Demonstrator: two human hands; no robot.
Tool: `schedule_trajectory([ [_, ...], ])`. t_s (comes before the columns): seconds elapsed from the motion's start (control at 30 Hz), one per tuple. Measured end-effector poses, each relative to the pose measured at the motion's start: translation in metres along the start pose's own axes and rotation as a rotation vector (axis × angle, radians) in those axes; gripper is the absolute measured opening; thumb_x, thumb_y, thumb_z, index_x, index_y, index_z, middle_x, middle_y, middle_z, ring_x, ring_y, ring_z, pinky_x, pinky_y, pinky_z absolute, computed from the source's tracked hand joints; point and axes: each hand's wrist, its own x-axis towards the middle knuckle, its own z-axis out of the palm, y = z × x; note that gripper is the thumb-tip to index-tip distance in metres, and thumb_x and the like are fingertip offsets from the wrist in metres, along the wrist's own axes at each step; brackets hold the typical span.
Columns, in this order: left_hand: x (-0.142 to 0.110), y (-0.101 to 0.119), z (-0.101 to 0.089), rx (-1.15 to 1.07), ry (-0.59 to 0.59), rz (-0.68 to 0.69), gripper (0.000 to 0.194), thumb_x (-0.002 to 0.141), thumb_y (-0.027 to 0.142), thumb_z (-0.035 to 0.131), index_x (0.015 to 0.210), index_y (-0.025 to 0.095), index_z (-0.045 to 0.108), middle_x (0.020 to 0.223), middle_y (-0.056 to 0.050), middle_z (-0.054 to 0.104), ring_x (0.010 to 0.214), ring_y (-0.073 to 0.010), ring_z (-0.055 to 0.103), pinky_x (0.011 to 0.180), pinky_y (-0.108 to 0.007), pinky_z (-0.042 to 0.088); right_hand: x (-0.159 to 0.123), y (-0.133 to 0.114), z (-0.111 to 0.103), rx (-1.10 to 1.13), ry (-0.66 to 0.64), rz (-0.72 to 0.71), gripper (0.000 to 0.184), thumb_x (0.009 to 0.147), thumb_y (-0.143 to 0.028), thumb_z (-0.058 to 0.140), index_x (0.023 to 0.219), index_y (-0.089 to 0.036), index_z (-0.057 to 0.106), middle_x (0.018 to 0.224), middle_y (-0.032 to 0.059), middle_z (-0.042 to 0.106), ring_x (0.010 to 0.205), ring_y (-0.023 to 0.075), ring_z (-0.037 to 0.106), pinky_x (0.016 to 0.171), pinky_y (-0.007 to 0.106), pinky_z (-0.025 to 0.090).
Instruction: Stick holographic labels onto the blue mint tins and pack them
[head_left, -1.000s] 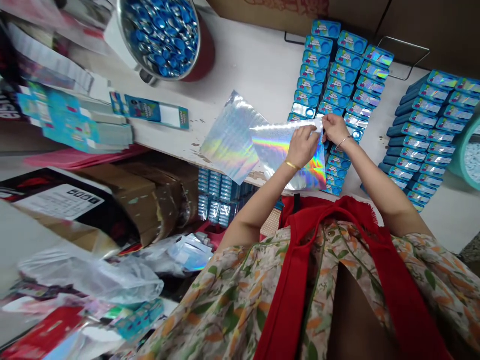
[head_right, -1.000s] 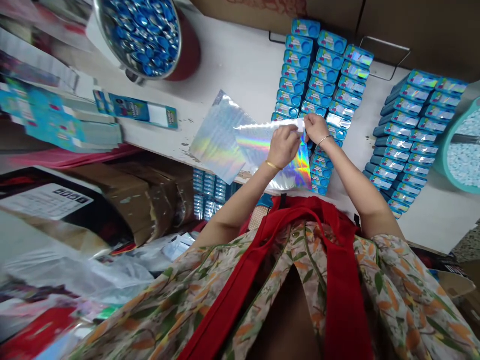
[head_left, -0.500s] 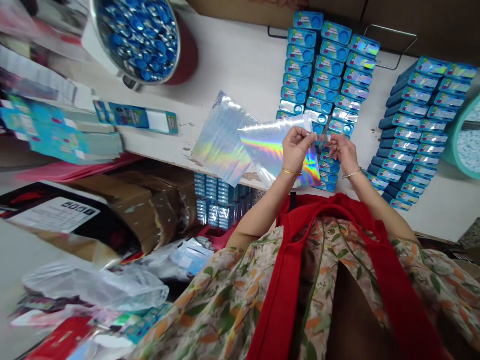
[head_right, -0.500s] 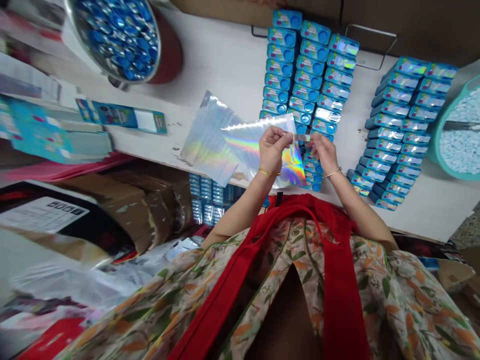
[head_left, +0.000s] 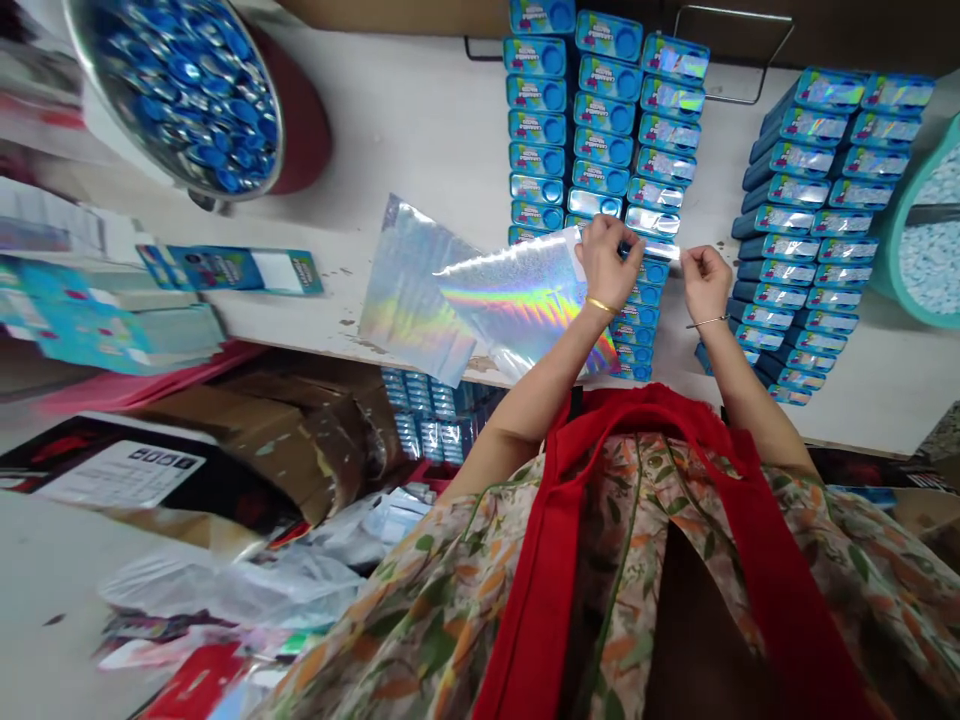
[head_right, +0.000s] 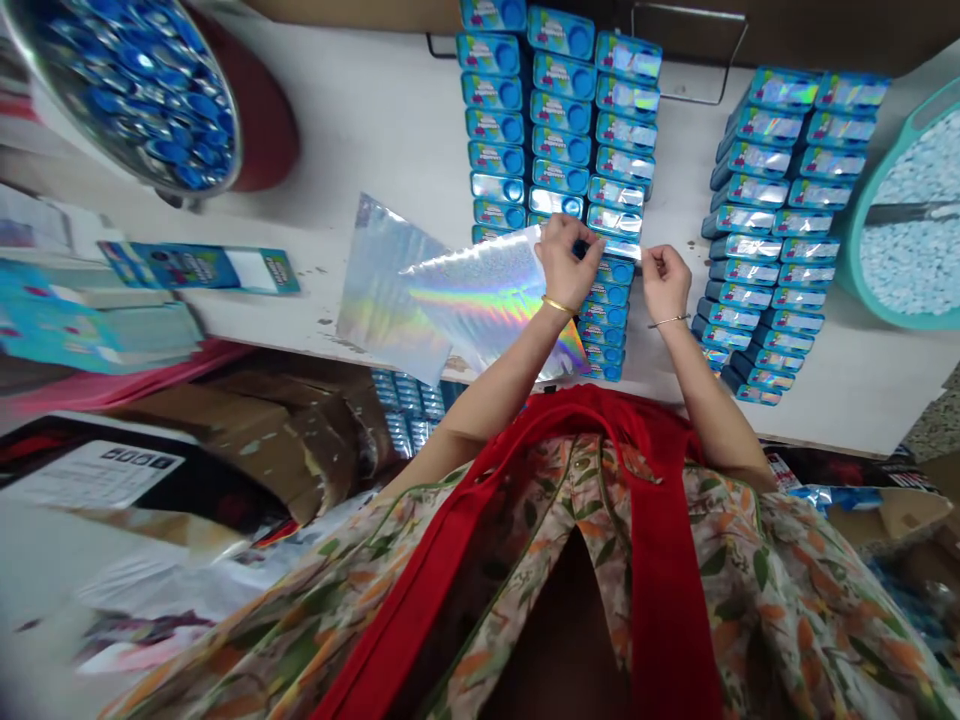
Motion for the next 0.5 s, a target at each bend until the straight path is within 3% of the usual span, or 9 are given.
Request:
schedule_trajectory([
  [0.17,0.002,-0.005,0.010,0.092,-0.038,0.028,0.023,0.095,0.043,0.060,0.089,0.021,0.065,0.116,-0.013,0.062,0.122,-0.0357,0.050,0.101,-0.056,0.041,0.006,0.012,0.005,-0.031,-0.014,0.031,0.044,0.088,-0.064,0.054,0.075,-0.023,0.050,0.073,0.0006,0.051,0.070,0.0150,0.049,0.071,0.031,0.048],
  [0.3,0.001,-0.011,0.018,0.155,0.006,0.091,0.026,0.096,0.047,0.058,0.098,0.022,0.065,0.114,-0.012,0.060,0.126,-0.0371,0.049,0.103,-0.056,0.040,0.010,0.029,0.010,0.005,-0.052,0.053,0.054,0.084,-0.076,0.050,0.076,-0.023,0.049,0.073,0.0007,0.049,0.074,0.0160,0.052,0.073,0.032,0.050],
  [0.5,0.006,-0.032,0.018,0.192,0.086,0.091,0.053,0.087,0.062,0.067,0.123,0.026,0.053,0.124,-0.014,0.054,0.133,-0.0395,0.045,0.104,-0.054,0.041,0.016,0.057,0.039,0.084,-0.159,0.130,0.082,0.077,-0.096,0.023,0.107,-0.023,0.050,0.081,0.0035,0.051,0.072,0.0180,0.055,0.064,0.032,0.049],
])
